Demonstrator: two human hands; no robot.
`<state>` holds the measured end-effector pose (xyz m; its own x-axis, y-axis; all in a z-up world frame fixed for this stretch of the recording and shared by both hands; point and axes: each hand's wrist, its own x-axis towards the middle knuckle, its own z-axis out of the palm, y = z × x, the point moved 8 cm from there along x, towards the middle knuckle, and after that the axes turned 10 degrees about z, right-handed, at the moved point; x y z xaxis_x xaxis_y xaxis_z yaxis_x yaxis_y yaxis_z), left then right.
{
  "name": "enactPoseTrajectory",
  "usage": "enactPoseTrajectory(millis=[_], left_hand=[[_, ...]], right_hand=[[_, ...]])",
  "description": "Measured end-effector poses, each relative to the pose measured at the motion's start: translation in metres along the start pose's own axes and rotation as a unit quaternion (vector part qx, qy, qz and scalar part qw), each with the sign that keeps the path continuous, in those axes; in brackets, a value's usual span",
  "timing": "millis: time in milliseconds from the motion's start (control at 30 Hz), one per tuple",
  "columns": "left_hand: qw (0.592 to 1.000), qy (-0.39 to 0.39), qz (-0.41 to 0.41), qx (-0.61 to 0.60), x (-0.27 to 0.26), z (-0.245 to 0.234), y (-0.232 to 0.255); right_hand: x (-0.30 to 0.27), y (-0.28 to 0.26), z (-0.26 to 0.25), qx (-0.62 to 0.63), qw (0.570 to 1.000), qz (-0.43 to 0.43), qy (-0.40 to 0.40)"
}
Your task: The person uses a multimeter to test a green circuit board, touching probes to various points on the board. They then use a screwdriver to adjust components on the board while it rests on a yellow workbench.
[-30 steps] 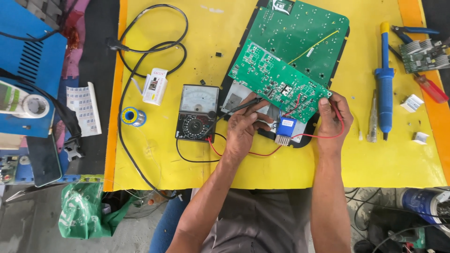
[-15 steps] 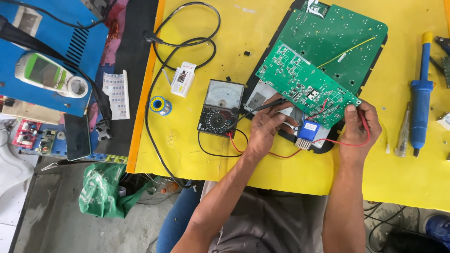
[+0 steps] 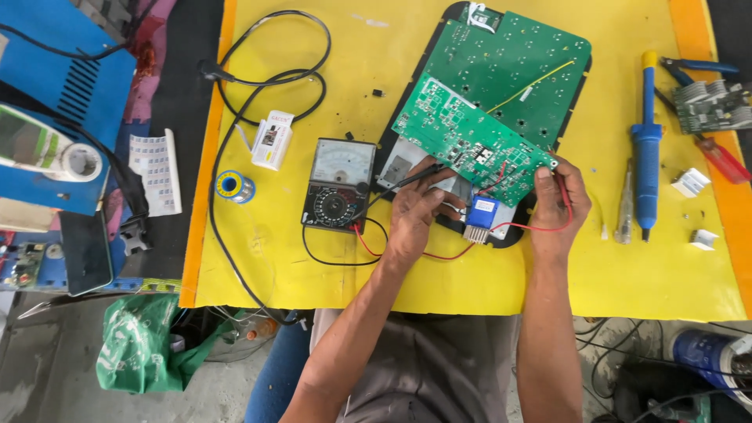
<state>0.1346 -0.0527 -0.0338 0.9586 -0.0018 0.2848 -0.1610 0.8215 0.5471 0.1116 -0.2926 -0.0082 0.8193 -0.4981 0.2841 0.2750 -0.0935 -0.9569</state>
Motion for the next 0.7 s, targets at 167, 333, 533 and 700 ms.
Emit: enactPoseTrajectory(millis=[167,333,533,700], left_hand=[[1.000,-0.008,-0.011,-0.007,-0.001,0.004,0.003],[1.000,-0.009,-0.013,0.002,0.000,0.004,0.007],[1.000,-0.010,-0.019,-0.009,-0.001,0.002,0.006],[1.000,-0.018,-0.021,-0.001,-0.002,0.003,0.006]], right_hand=[[0.000,-0.003,-0.001,-0.011,1.000,0.004,0.012],[-0.002,-0.008,0.004,-0.021,1.000,0.003,0.009],[-0.003,-0.012,0.007,-0.017,1.000,-0.006,-0.011],[-0.002,-0.011,0.007,-0.020,1.000,-0.015,-0.016]])
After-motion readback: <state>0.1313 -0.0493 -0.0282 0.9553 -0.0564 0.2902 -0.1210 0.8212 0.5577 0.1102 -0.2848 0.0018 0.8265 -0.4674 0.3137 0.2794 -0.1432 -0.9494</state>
